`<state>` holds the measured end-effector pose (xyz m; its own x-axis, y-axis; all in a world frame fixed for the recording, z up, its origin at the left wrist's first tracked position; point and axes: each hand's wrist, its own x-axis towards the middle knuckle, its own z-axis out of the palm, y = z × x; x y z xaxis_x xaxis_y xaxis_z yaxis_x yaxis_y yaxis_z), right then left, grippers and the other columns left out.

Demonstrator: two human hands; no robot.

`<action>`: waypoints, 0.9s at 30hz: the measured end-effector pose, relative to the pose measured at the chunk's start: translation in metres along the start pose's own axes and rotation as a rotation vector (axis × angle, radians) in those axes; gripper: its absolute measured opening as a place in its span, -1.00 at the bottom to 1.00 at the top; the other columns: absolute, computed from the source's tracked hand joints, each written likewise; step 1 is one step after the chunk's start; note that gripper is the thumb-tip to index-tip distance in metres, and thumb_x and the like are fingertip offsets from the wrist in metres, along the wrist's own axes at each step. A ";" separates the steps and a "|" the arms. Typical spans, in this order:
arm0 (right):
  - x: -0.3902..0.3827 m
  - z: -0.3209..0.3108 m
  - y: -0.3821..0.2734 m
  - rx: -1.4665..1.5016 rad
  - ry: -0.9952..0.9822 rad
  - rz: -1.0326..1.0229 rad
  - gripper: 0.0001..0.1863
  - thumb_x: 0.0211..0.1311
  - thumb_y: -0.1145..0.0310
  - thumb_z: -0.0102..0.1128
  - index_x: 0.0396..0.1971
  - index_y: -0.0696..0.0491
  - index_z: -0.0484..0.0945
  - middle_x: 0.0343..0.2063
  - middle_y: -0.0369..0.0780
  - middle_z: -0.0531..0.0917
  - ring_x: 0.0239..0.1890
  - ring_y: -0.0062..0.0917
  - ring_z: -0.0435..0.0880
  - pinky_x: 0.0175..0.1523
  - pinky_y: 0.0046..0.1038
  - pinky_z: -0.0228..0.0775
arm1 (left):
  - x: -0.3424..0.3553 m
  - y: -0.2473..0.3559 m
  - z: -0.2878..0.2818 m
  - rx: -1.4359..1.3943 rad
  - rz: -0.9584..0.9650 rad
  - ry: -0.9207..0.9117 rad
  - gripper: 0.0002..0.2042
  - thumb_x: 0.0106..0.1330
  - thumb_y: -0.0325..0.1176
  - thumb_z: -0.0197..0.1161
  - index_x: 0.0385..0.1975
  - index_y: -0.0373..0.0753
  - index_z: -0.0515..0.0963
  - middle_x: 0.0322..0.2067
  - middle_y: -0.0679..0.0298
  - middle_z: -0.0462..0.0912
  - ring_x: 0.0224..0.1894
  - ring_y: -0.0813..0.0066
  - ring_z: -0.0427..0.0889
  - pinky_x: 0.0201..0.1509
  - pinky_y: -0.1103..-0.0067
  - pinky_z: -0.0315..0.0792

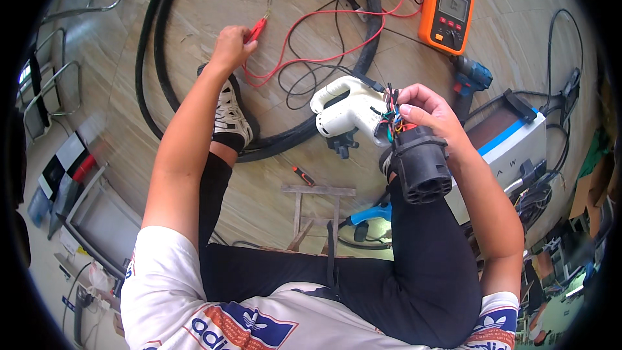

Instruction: The person manipulates multiple colored wires within a large black electrical plug, checks the wire positioning, and uses multimeter probes to test the electrical connections while viewing the multimeter display.

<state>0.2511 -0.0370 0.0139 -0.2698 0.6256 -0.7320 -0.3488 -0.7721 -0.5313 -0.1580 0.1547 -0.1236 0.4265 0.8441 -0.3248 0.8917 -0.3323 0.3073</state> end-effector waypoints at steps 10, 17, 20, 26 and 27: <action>-0.001 0.001 0.001 0.078 -0.030 -0.050 -0.81 0.27 0.41 0.32 -0.19 0.10 0.52 -0.14 -0.26 0.64 -0.10 -0.61 0.61 0.09 -0.47 0.48 | -0.001 0.033 -0.003 0.218 -0.119 0.057 -0.57 0.12 -0.21 0.47 -0.06 -0.27 0.57 -0.17 0.00 0.65 -0.03 -0.02 0.59 0.05 0.24 0.51; 0.001 0.001 0.007 0.214 -0.031 0.014 -0.70 0.23 0.36 0.42 -0.13 0.10 0.53 -0.18 -0.28 0.69 -0.12 -0.64 0.66 0.03 -0.52 0.51 | 0.029 0.185 -0.002 -0.206 0.537 0.035 -0.49 0.27 -0.43 0.26 0.27 -0.05 0.43 -0.22 0.13 0.59 -0.17 0.12 0.62 -0.08 0.33 0.53; -0.002 0.001 0.004 0.181 -0.023 0.005 -0.72 0.24 0.37 0.41 -0.15 0.09 0.52 -0.21 -0.29 0.69 -0.15 -0.68 0.65 -0.04 -0.57 0.51 | 0.061 0.253 0.016 -0.012 0.682 -0.082 -0.37 0.30 -0.45 0.17 0.41 0.17 0.30 -0.19 0.13 0.57 -0.16 0.17 0.63 -0.15 0.38 0.56; -0.003 0.001 0.004 0.180 -0.032 -0.004 -0.76 0.24 0.37 0.41 -0.20 0.08 0.52 -0.25 -0.31 0.68 -0.19 -0.72 0.64 -0.10 -0.63 0.49 | 0.095 0.302 0.033 0.329 0.764 -0.145 -0.34 0.36 -0.41 0.09 0.45 0.32 0.21 -0.10 0.14 0.57 -0.13 0.22 0.68 -0.23 0.39 0.62; -0.001 0.001 0.007 0.183 -0.030 -0.014 -0.76 0.23 0.37 0.42 -0.22 0.07 0.53 -0.27 -0.33 0.67 -0.20 -0.73 0.62 -0.12 -0.63 0.47 | 0.093 0.304 0.032 0.336 0.747 -0.169 -0.34 0.37 -0.41 0.09 0.45 0.33 0.20 -0.10 0.14 0.57 -0.13 0.23 0.69 -0.25 0.39 0.63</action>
<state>0.2481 -0.0435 0.0114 -0.2895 0.6413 -0.7106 -0.5095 -0.7317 -0.4529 0.1576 0.1187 -0.0886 0.9165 0.2861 -0.2797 0.3515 -0.9098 0.2209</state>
